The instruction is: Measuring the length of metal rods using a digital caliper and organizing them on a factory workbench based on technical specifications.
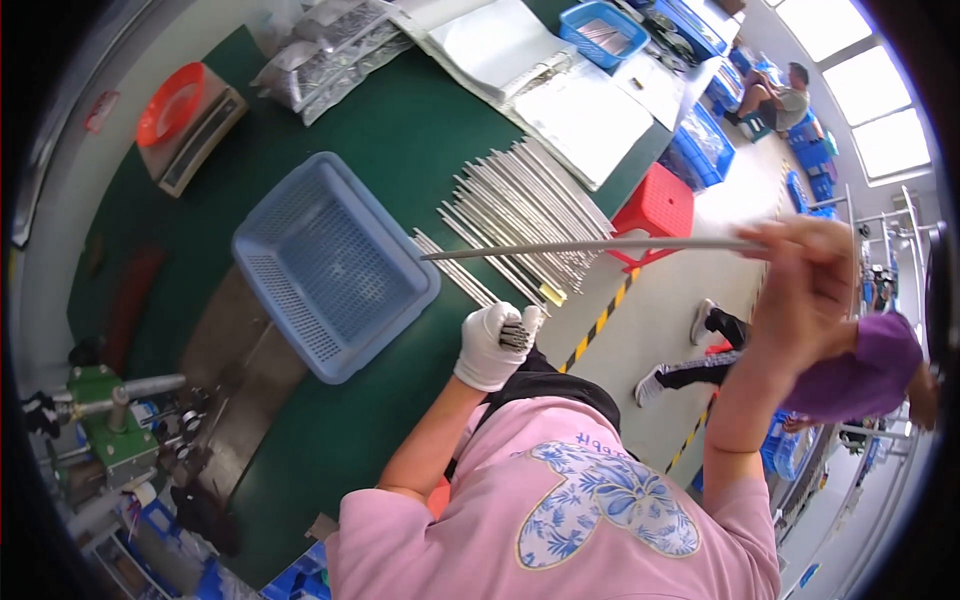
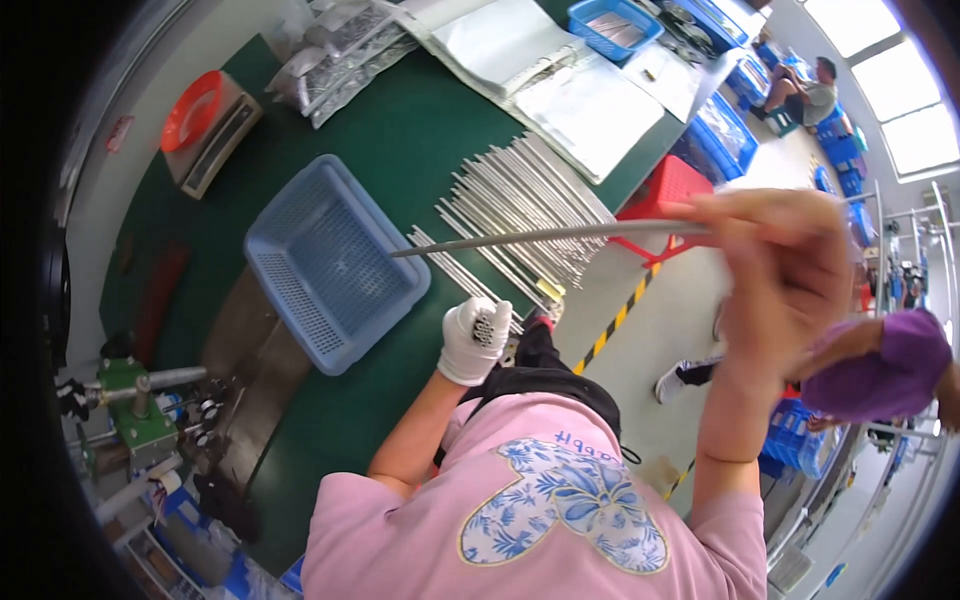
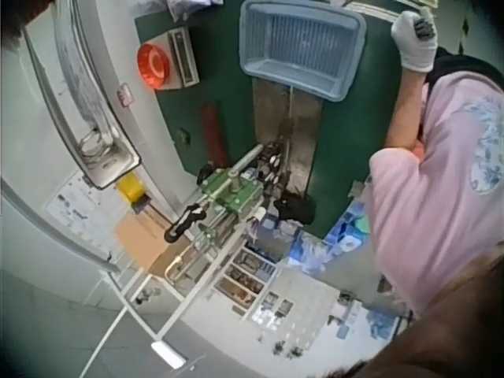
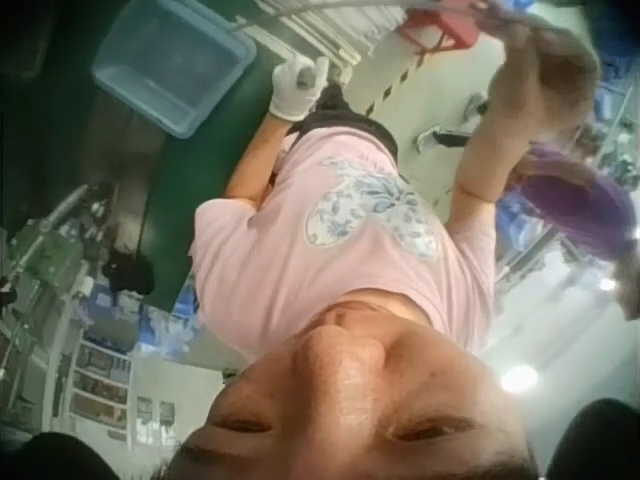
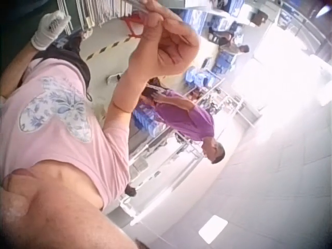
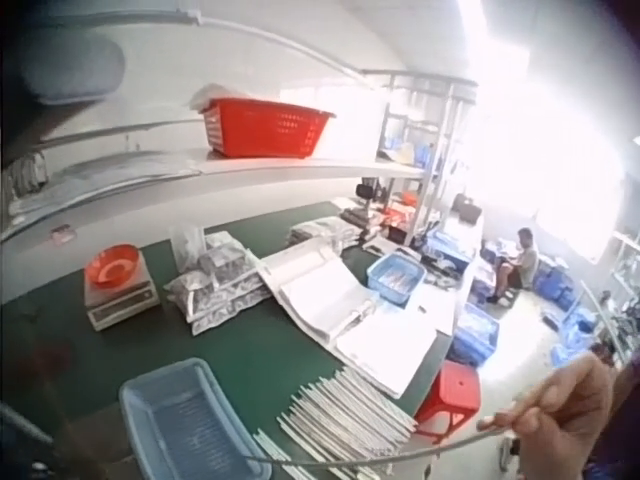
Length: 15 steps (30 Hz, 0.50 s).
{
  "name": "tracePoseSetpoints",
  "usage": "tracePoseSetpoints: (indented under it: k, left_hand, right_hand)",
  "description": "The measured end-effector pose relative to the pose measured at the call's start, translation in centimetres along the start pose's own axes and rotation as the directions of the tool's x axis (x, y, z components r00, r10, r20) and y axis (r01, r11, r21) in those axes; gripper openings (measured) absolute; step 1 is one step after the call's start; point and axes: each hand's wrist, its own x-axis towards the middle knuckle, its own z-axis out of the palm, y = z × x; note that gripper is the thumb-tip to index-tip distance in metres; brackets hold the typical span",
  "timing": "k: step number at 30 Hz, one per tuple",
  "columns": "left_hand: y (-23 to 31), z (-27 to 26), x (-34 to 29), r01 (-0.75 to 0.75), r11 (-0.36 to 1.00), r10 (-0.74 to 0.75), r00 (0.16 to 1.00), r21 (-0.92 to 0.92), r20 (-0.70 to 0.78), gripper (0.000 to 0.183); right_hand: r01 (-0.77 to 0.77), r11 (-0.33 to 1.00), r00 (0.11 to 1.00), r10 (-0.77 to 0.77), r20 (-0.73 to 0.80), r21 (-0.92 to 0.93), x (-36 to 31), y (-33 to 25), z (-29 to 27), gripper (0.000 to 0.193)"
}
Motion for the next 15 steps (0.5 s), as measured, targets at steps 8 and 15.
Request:
tracePoseSetpoints:
  k: [8,15]
  left_hand:
    - [-0.4,-1.2,-1.1,0.102,0.99,-0.112,0.987,-0.098,-0.111,0.024]
    - [0.1,-2.1,-0.9,0.089,0.991,-0.094,0.994,-0.097,-0.049,0.022]
  right_hand:
    - [-0.45,0.878,0.883,0.411,0.226,0.16,-10.7,12.7,14.0,0.011]
    - [-0.58,0.813,0.688,0.518,0.508,-0.042,-9.6,11.9,10.5,0.018]
